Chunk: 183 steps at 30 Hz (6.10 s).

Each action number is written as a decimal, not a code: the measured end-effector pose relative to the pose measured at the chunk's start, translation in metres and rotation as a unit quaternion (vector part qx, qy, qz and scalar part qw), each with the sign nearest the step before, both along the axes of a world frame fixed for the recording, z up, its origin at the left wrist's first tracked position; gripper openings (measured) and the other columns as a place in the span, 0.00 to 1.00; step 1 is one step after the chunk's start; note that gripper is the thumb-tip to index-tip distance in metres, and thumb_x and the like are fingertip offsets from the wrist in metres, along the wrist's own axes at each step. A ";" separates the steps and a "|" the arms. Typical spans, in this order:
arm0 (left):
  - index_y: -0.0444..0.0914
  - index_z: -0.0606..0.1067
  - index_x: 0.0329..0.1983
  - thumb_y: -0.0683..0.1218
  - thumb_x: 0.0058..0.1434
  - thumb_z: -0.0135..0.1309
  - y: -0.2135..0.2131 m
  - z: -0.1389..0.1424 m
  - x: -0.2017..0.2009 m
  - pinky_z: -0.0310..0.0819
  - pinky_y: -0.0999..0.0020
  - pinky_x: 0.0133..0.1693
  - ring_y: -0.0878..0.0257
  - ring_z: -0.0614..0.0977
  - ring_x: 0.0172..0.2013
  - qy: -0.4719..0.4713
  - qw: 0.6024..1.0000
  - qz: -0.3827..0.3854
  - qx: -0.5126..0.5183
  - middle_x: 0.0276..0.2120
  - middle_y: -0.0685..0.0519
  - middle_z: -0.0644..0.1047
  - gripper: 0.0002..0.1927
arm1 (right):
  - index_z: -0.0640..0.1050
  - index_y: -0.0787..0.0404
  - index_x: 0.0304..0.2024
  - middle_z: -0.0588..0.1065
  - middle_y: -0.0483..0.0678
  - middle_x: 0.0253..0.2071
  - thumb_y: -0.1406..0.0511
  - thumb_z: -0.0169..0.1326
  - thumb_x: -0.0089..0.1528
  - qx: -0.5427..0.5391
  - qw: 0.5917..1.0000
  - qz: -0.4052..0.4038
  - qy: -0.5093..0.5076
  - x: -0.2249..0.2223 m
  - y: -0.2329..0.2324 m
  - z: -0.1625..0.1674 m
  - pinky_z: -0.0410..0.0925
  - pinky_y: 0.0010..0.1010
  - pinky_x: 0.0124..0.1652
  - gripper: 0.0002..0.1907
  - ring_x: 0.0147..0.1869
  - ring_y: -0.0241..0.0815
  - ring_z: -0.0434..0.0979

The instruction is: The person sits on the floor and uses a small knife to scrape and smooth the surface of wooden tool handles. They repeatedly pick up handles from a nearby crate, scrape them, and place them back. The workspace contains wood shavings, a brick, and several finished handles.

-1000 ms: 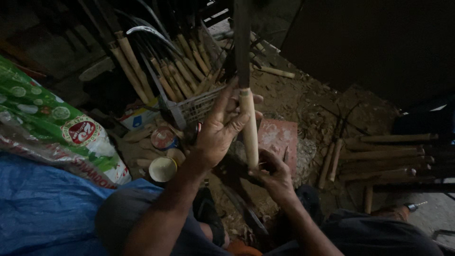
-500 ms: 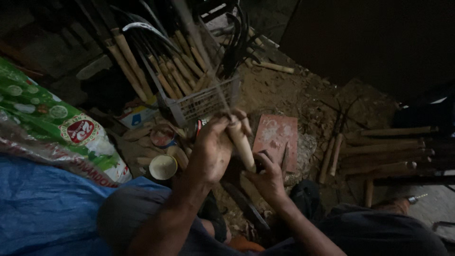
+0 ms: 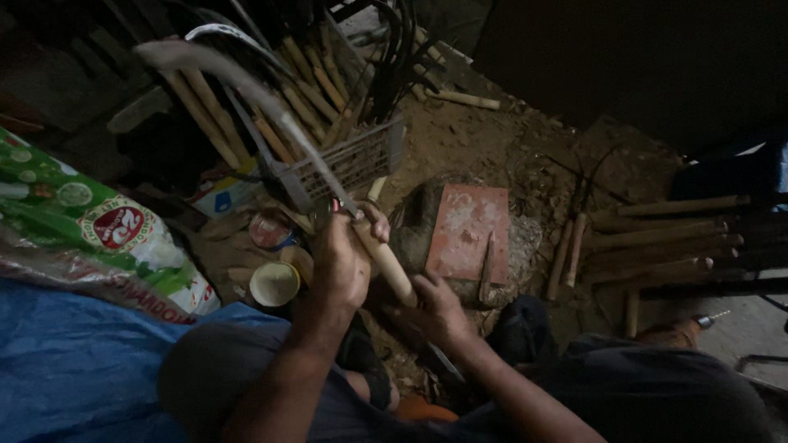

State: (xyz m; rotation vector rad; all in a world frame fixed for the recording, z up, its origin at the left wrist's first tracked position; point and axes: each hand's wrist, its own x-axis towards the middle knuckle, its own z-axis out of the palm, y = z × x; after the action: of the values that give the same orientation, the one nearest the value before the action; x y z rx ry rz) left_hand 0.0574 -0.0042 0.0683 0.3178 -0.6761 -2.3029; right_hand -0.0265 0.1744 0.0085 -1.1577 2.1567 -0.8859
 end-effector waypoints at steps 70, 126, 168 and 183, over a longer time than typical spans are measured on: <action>0.35 0.71 0.59 0.37 0.59 0.59 -0.059 -0.194 -0.065 0.73 0.50 0.53 0.38 0.78 0.53 -0.522 0.694 0.295 -0.400 0.53 0.35 0.78 0.24 | 0.77 0.67 0.59 0.74 0.63 0.62 0.60 0.56 0.66 0.083 0.989 0.102 0.063 -0.032 0.006 -0.095 0.66 0.50 0.61 0.22 0.67 0.64 0.70; 0.39 0.72 0.64 0.45 0.73 0.49 -0.385 -0.097 -0.162 0.75 0.50 0.49 0.52 0.80 0.50 -0.489 0.799 0.268 -0.222 0.57 0.48 0.79 0.17 | 0.66 0.58 0.69 0.61 0.55 0.72 0.55 0.48 0.68 0.319 0.932 0.144 -0.094 -0.078 -0.045 -0.163 0.65 0.47 0.64 0.29 0.72 0.56 0.64; 0.35 0.80 0.46 0.45 0.76 0.60 -0.111 0.169 0.027 0.75 0.65 0.40 0.65 0.80 0.36 0.033 0.928 0.168 -0.331 0.37 0.53 0.81 0.07 | 0.66 0.61 0.71 0.71 0.58 0.63 0.51 0.55 0.63 -0.039 0.944 0.047 -0.325 -0.029 0.007 0.056 0.70 0.47 0.57 0.38 0.65 0.54 0.70; 0.37 0.59 0.75 0.37 0.58 0.63 0.032 0.114 0.038 0.78 0.48 0.60 0.50 0.82 0.52 -0.049 0.976 -0.004 -0.214 0.46 0.46 0.79 0.42 | 0.71 0.63 0.62 0.75 0.51 0.57 0.75 0.66 0.55 -0.333 0.915 -0.086 -0.211 -0.018 0.033 0.074 0.77 0.36 0.55 0.33 0.59 0.43 0.78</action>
State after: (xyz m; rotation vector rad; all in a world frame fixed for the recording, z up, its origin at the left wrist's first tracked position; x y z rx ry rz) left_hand 0.0957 0.0278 0.1823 0.2261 -1.1970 -2.0888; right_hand -0.0441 0.2077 0.0824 -0.9382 1.6474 -1.8573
